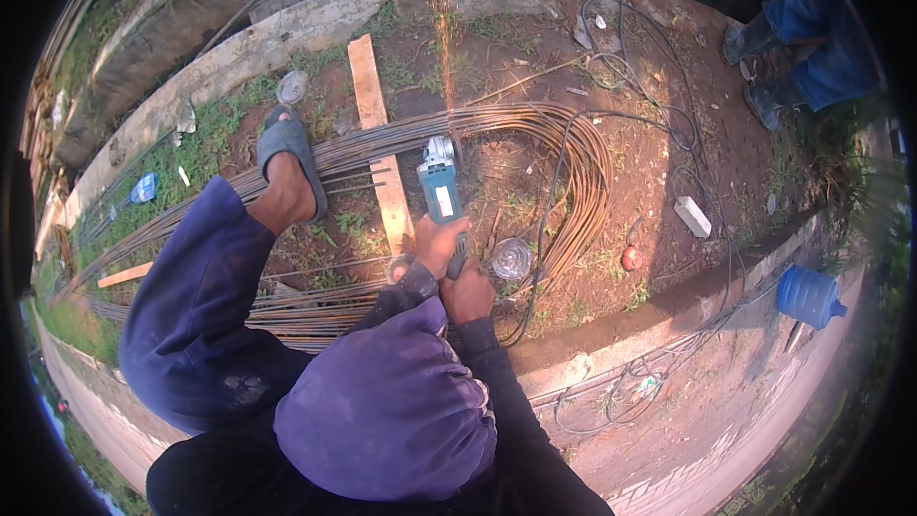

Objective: The person aligns a bundle of metal rods on a wooden plank and uses an angle grinder to cut them. The person adjusts the rods and the grinder multiple times to complete the cuts.

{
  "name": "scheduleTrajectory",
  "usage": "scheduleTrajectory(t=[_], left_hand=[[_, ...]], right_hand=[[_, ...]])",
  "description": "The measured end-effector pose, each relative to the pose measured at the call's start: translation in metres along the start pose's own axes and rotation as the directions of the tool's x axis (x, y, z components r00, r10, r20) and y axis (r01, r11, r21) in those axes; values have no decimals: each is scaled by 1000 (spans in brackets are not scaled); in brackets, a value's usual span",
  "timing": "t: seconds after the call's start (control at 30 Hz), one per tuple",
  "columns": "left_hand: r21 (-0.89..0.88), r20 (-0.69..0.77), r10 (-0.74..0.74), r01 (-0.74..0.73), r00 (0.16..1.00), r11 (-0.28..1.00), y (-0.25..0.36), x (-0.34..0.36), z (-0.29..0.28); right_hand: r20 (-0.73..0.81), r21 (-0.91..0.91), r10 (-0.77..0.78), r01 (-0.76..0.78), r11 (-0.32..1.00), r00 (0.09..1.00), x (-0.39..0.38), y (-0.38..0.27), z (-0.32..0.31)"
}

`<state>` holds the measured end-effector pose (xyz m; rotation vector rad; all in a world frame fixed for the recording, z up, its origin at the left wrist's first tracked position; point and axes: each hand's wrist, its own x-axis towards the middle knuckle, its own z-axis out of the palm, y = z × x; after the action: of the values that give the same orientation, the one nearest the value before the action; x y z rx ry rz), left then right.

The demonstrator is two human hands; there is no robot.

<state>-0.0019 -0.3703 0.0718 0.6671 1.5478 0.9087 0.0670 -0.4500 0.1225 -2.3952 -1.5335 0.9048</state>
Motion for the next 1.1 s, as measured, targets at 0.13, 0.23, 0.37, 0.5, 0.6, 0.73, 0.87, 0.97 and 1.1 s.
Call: scheduleTrajectory(t=[0.13, 0.23, 0.37, 0.5, 0.6, 0.73, 0.87, 0.97, 1.1], left_hand=[[45, 9, 32, -32, 999, 998, 0, 1, -2], [12, 13, 26, -26, 1000, 1000, 3, 1, -2], [-24, 22, 5, -5, 1000, 1000, 9, 1, -1], [-21, 13, -31, 31, 999, 999, 11, 0, -1], [-31, 18, -19, 19, 1000, 999, 10, 2, -1], [-23, 0, -23, 23, 1000, 999, 9, 3, -1], [-29, -3, -6, 6, 1000, 1000, 15, 3, 0], [27, 35, -29, 28, 999, 999, 18, 5, -1], [13, 28, -43, 43, 999, 999, 21, 11, -4]], right_hand=[[63, -6, 32, -32, 999, 997, 0, -1, -3], [65, -5, 36, -35, 999, 997, 2, -1, -1], [-9, -13, 9, -9, 1000, 1000, 3, -3, 0], [-3, -9, 9, -9, 1000, 1000, 2, -4, -2], [-6, -4, 15, -15, 1000, 1000, 3, -5, -2], [5, 8, 20, -20, 1000, 1000, 4, -5, -1], [2, 2, 9, -9, 1000, 1000, 5, -6, -3], [10, 9, 3, -4, 1000, 1000, 8, -8, -4], [39, 8, 19, -19, 1000, 999, 12, -14, -4]])
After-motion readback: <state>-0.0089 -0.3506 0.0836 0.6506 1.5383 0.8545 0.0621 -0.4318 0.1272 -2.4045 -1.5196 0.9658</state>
